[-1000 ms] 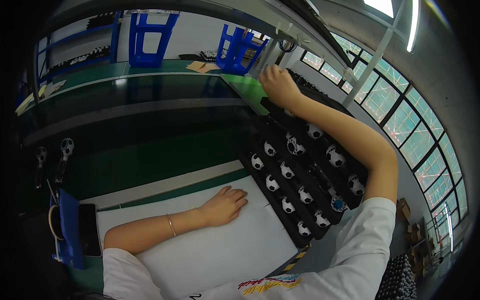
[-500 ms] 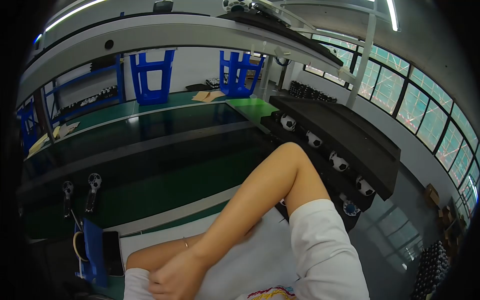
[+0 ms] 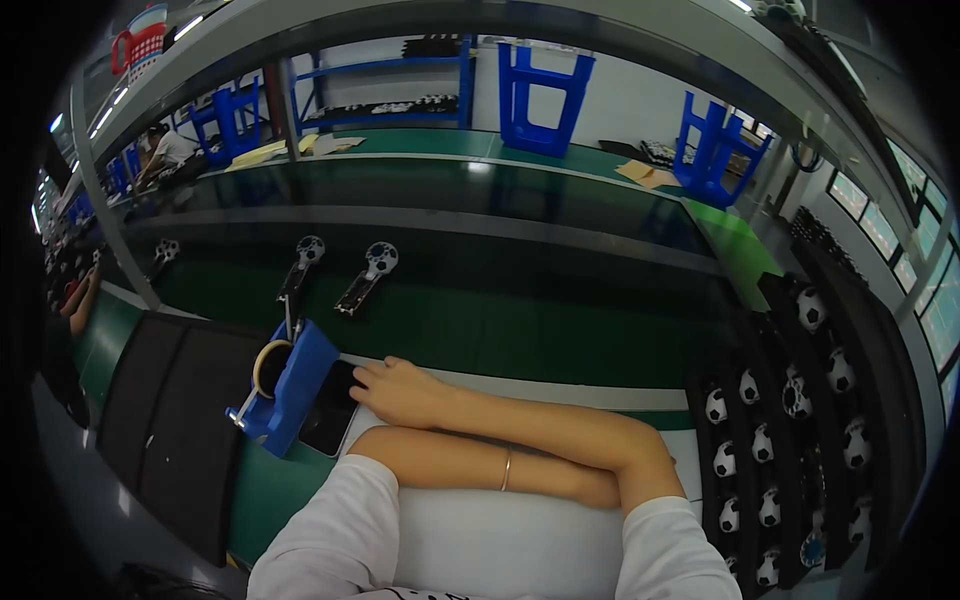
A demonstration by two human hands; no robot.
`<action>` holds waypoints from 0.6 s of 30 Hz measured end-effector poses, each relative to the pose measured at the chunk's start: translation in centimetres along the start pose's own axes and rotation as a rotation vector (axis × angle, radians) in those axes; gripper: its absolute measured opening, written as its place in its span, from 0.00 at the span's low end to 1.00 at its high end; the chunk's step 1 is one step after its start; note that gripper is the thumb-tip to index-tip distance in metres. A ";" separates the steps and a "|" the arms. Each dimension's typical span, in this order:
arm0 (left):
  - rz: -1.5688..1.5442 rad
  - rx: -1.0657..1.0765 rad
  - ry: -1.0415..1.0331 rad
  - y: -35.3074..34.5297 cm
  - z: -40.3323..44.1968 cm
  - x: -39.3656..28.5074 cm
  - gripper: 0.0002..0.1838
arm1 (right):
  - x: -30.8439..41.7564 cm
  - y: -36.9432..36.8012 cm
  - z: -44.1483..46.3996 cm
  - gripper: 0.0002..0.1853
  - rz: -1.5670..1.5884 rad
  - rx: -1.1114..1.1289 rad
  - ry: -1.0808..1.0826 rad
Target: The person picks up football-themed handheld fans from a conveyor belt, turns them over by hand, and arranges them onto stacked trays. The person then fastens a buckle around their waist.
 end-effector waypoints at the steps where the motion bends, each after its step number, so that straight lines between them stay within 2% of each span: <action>1: -0.059 0.074 0.125 0.5 -0.3 -0.7 0.15 | 0.3 -0.8 0.1 0.11 0.021 -0.004 0.021; 2: -0.123 0.149 0.250 0.7 -0.8 -0.7 0.15 | 0.5 -1.6 0.2 0.11 -0.023 0.016 0.032; 3: -0.131 0.129 0.275 0.7 -1.0 -0.4 0.15 | 0.8 -2.1 0.4 0.11 -0.064 0.032 0.043; 5: -0.057 0.122 0.166 0.0 -0.8 -0.1 0.15 | 0.8 -2.0 0.2 0.12 0.041 -0.011 0.006; 6: -0.062 0.096 0.192 -0.2 -0.8 0.4 0.15 | 0.4 -1.9 -0.1 0.13 0.121 -0.037 -0.053; 7: 0.057 0.107 0.135 -0.5 -0.5 0.6 0.16 | 0.2 -1.3 -0.5 0.13 0.198 -0.167 -0.043; 8: 0.178 0.122 0.079 -0.7 -0.5 0.6 0.17 | 0.2 -1.4 -0.7 0.13 0.222 -0.171 -0.022; 12: 0.257 0.201 0.177 -1.0 -0.9 1.3 0.17 | -0.2 -1.3 -0.3 0.13 0.308 -0.162 -0.056; 17: 0.757 0.338 -0.109 -4.4 0.7 4.3 0.16 | -0.4 -0.5 -0.2 0.13 0.425 -0.204 -0.070; 18: 0.762 0.319 -0.068 -4.0 0.4 4.2 0.16 | -0.4 0.4 0.1 0.13 0.400 -0.235 -0.123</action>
Point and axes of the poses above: each hand's wrist, its own z-axis towards the middle knuckle, its own y-axis out of the back of the hand, x = y × z, the point moved 5 cm from there along z, towards the middle knuckle, and after that the axes turned 1 degree about z, right-handed, at the moved point
